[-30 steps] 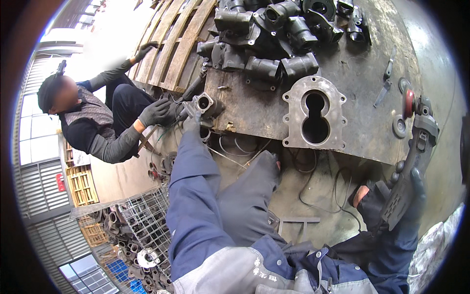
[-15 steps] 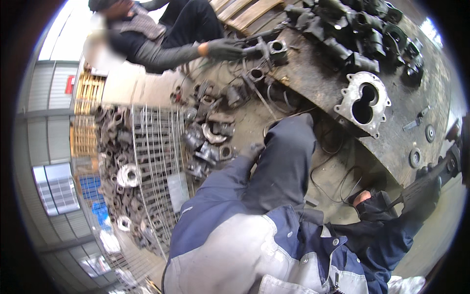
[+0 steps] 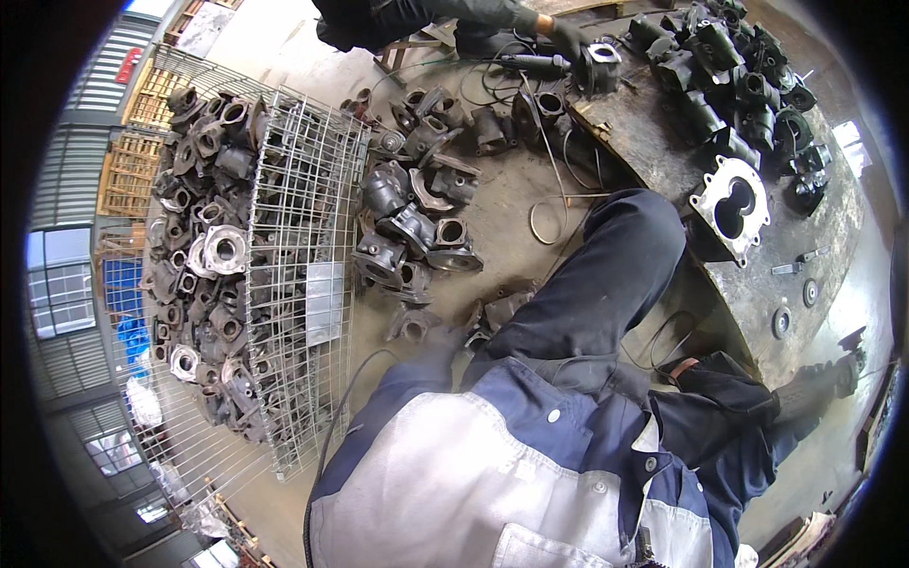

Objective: The person uses an angle grinder to smooth the surfaces of metal engine parts on a workbench. They repeatedly reposition the parts and adjust the grinder to reach different areas, then place finished pieces into a wire basket.

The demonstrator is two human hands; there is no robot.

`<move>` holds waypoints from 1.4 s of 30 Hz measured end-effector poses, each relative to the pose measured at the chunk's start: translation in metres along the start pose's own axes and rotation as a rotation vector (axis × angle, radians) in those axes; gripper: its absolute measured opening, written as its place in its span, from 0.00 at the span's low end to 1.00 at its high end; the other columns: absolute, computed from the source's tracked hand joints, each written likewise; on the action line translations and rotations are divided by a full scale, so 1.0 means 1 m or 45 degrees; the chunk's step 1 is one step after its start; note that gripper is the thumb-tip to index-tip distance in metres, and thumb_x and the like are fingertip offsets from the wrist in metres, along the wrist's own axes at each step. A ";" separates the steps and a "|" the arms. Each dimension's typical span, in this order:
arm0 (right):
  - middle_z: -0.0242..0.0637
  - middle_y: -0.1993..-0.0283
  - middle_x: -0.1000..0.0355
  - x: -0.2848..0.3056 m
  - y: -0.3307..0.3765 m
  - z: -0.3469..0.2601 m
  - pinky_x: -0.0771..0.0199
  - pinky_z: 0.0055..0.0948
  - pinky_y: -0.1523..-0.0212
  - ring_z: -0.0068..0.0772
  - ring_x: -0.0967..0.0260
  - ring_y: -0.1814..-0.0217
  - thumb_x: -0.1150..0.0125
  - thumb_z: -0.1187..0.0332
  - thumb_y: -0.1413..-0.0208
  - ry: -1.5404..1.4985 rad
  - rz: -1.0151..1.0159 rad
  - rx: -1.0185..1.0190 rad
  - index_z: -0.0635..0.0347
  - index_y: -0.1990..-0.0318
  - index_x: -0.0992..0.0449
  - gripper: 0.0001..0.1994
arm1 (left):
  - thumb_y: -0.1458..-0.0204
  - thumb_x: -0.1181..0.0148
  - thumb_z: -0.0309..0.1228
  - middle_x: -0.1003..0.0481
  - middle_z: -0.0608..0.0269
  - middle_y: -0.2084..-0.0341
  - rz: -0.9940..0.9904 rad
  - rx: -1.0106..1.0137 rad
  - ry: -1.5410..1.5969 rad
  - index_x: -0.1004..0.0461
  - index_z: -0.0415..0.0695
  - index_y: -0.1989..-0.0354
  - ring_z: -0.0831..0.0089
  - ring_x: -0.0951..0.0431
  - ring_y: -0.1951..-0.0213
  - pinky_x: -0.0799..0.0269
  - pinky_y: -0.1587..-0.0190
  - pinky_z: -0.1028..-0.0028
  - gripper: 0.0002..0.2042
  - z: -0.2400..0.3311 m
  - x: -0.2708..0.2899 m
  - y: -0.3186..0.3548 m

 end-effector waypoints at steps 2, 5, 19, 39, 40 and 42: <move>0.48 0.32 0.34 0.004 0.009 -0.001 0.33 0.41 0.31 0.42 0.31 0.35 0.48 0.58 0.30 0.013 0.018 -0.010 0.67 0.25 0.45 0.33 | 0.40 0.43 0.53 0.18 0.44 0.57 0.100 -0.043 0.088 0.15 0.46 0.57 0.50 0.17 0.56 0.23 0.50 0.56 0.23 -0.010 -0.008 -0.028; 0.48 0.32 0.34 0.006 0.020 -0.002 0.32 0.41 0.31 0.42 0.31 0.35 0.48 0.58 0.30 0.035 0.039 -0.025 0.67 0.25 0.45 0.33 | 0.39 0.45 0.53 0.18 0.47 0.55 0.152 0.057 0.434 0.16 0.47 0.56 0.51 0.17 0.55 0.23 0.51 0.56 0.22 -0.018 -0.017 -0.083; 0.48 0.34 0.33 0.018 0.063 -0.005 0.30 0.40 0.33 0.42 0.30 0.37 0.47 0.58 0.31 0.064 0.172 -0.003 0.67 0.26 0.44 0.32 | 0.43 0.41 0.55 0.18 0.48 0.59 0.343 0.516 0.850 0.18 0.45 0.55 0.54 0.18 0.58 0.23 0.53 0.58 0.24 0.011 0.019 -0.215; 0.48 0.36 0.31 0.037 0.080 0.007 0.28 0.40 0.36 0.42 0.28 0.40 0.46 0.58 0.31 0.067 0.311 -0.028 0.67 0.26 0.43 0.32 | 0.48 0.35 0.57 0.18 0.49 0.64 0.486 0.676 0.818 0.20 0.42 0.53 0.57 0.19 0.61 0.23 0.57 0.59 0.29 0.051 0.009 -0.252; 0.48 0.36 0.31 0.038 0.078 0.008 0.27 0.40 0.36 0.42 0.28 0.40 0.46 0.58 0.31 0.073 0.315 -0.035 0.67 0.26 0.43 0.32 | 0.48 0.35 0.58 0.18 0.50 0.64 0.546 0.709 0.801 0.20 0.42 0.52 0.57 0.19 0.61 0.23 0.57 0.59 0.29 0.064 0.013 -0.250; 0.48 0.37 0.31 0.039 0.075 0.009 0.27 0.39 0.37 0.42 0.28 0.40 0.46 0.58 0.31 0.088 0.327 -0.055 0.67 0.26 0.43 0.32 | 0.51 0.27 0.49 0.18 0.49 0.53 0.733 0.757 0.791 0.22 0.37 0.46 0.57 0.18 0.50 0.23 0.47 0.60 0.30 0.099 0.017 -0.242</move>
Point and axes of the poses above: each hand's wrist, its own y-axis away from the middle knuckle, its own x-axis out of the back of the hand, z = x × y, the point moved 7 cm from there along -y, towards the middle knuckle
